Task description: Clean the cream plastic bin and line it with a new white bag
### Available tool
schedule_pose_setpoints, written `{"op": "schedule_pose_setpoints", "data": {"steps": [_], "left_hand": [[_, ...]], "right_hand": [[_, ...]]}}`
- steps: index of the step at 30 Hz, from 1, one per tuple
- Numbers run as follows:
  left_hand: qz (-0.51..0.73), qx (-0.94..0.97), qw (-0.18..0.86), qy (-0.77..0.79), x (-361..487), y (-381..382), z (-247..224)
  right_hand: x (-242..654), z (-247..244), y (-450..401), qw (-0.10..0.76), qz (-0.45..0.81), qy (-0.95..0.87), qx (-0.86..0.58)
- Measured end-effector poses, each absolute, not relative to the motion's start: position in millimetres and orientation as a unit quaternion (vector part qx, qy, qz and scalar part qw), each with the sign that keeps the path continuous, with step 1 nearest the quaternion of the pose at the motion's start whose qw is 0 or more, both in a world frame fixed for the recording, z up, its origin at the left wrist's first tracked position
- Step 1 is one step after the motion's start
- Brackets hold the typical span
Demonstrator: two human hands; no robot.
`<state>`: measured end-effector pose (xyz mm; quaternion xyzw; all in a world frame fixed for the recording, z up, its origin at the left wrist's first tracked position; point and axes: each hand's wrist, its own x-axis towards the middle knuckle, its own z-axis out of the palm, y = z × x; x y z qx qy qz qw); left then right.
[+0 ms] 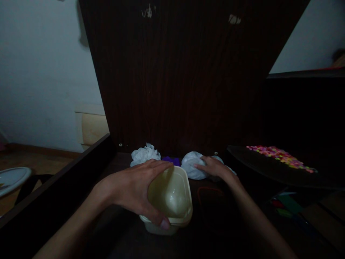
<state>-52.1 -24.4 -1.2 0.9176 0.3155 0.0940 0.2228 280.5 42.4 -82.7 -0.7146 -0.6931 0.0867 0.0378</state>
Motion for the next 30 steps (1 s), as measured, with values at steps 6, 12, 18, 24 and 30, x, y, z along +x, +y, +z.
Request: {"op": "schedule_pose_setpoints", "data": {"steps": [6, 12, 18, 24, 30], "left_hand": [[0.085, 0.914, 0.218, 0.331, -51.6, -27.8, -0.2], [0.075, 0.908, 0.223, 0.347, -56.1, -24.1, -0.9], [0.108, 0.878, 0.293, 0.363, -77.3, -10.9, -11.5], [0.234, 0.808, 0.452, 0.297, -93.0, -6.1, -67.3], [0.257, 0.769, 0.540, 0.225, -76.9, -11.0, -109.4]], "right_hand": [[277.1, -79.6, 36.4, 0.008, 0.056, -0.679, -0.732], [258.8, -51.9, 19.4, 0.060, -0.009, -0.666, -0.743], [225.5, -52.3, 25.0, 0.134, 0.016, -0.733, -0.667], [196.6, -64.0, 53.5, 0.150, 0.089, -0.762, -0.624], [169.6, -79.3, 74.8, 0.090, 0.134, -0.759, -0.631]]}}
